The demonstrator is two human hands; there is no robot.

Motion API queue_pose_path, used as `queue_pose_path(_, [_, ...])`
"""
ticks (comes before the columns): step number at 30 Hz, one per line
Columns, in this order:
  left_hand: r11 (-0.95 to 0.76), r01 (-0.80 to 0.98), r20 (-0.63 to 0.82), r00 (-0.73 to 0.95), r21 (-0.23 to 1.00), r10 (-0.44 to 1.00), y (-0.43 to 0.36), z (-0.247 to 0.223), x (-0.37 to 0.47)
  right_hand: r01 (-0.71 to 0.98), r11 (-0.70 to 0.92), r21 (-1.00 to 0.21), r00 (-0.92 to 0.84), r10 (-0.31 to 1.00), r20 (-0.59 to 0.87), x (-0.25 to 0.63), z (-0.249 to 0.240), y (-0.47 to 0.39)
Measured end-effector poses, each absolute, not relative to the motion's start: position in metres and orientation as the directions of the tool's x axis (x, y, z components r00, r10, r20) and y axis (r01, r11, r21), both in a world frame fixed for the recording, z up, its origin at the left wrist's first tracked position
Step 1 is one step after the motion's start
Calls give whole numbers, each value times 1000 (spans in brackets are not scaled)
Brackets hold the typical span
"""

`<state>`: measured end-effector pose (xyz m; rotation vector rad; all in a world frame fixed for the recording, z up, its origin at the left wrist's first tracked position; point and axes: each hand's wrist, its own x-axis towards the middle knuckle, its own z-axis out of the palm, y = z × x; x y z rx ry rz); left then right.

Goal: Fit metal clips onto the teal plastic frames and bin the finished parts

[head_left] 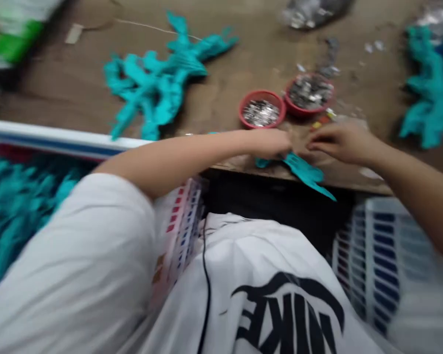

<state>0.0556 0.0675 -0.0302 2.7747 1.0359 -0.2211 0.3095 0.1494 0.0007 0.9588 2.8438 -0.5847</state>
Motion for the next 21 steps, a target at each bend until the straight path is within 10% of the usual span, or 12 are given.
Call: queue_pose_path(21, [-610,566,-33,748,555,663,108,-113,13,387,861,-331,-908,293,-300,294,-30,138])
